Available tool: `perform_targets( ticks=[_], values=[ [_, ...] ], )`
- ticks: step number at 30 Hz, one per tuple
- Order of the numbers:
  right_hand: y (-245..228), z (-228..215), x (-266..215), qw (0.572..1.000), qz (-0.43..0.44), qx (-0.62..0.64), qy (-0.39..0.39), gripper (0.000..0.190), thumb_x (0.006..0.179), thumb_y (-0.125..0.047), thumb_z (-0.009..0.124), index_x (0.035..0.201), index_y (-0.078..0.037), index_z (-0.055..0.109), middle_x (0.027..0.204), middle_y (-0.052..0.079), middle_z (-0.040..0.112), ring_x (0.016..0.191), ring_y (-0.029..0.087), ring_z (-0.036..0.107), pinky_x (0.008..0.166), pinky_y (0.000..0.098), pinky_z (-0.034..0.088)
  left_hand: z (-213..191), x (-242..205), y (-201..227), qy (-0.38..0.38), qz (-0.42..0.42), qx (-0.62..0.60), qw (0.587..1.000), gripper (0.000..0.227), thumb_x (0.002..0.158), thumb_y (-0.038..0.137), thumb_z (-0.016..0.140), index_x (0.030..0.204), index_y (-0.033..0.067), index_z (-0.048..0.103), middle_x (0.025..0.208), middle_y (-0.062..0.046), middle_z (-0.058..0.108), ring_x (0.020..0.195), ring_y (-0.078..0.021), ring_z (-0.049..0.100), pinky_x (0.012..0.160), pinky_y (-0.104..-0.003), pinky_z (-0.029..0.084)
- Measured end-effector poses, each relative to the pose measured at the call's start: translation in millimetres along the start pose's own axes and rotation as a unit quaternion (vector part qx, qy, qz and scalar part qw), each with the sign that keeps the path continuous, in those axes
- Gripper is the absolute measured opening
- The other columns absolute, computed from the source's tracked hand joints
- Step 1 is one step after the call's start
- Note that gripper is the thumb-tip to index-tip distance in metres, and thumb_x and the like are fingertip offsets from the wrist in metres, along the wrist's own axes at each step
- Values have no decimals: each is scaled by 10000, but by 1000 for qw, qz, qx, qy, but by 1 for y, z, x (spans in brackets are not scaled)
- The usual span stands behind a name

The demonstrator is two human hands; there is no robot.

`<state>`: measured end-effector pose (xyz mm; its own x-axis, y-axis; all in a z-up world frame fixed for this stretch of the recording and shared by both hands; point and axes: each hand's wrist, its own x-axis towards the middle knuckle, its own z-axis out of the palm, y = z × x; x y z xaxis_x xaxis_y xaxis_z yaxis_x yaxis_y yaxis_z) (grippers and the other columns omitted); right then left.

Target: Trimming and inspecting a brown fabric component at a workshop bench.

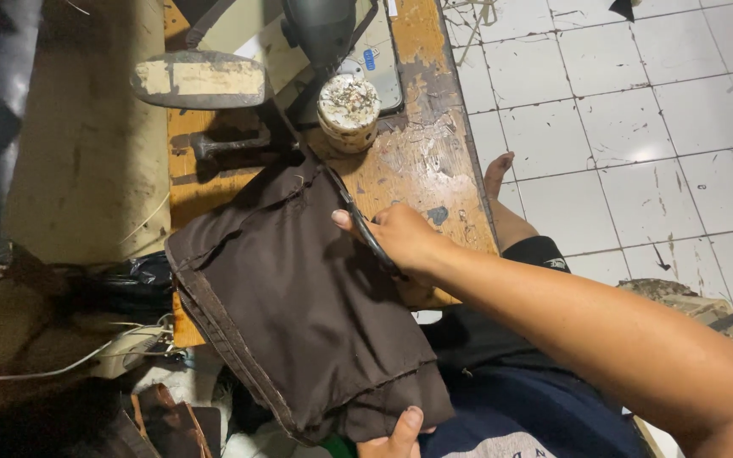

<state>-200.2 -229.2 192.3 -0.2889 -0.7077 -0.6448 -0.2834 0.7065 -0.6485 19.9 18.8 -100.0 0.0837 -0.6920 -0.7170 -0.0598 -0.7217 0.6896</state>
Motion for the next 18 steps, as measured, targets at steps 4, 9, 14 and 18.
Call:
perform_targets(
  ticks=[4, 9, 14, 18],
  values=[
    [4, -2, -1, 999, -4, 27, -18, 696, 835, -753, 610, 557, -160, 373, 498, 35, 411, 417, 180, 445, 438, 335, 347, -2, 21, -22, 24, 124, -93, 988, 310, 563, 273, 906, 515, 16, 739, 576, -139, 765, 601, -304, 706, 586, -530, 593],
    [17, -17, -21, 997, 2, 71, -13, 614, 863, -688, 626, 627, -128, 541, 600, 62, 533, 497, 157, 447, 456, 311, 320, 11, -52, 79, 0, 207, -173, 963, 289, 570, 221, 881, 523, -5, 706, 528, -146, 736, 528, -313, 701, 600, -496, 645],
    [12, -35, -36, 970, 58, 232, -51, 594, 861, -642, 636, 736, -66, 559, 581, 92, 390, 440, 218, 376, 370, 324, 365, 3, -49, 80, -9, -33, -100, 994, 359, 644, 213, 904, 797, -100, 816, 634, -221, 739, 490, -301, 584, 507, -462, 476],
    [5, -47, -44, 973, 44, 206, -95, 574, 892, -676, 557, 749, -121, 525, 614, 84, 452, 441, 217, 408, 409, 322, 311, 17, -55, 82, -19, 68, -239, 969, 447, 619, 70, 874, 992, -122, 721, 781, -295, 767, 630, -402, 694, 586, -561, 609]
  ],
)
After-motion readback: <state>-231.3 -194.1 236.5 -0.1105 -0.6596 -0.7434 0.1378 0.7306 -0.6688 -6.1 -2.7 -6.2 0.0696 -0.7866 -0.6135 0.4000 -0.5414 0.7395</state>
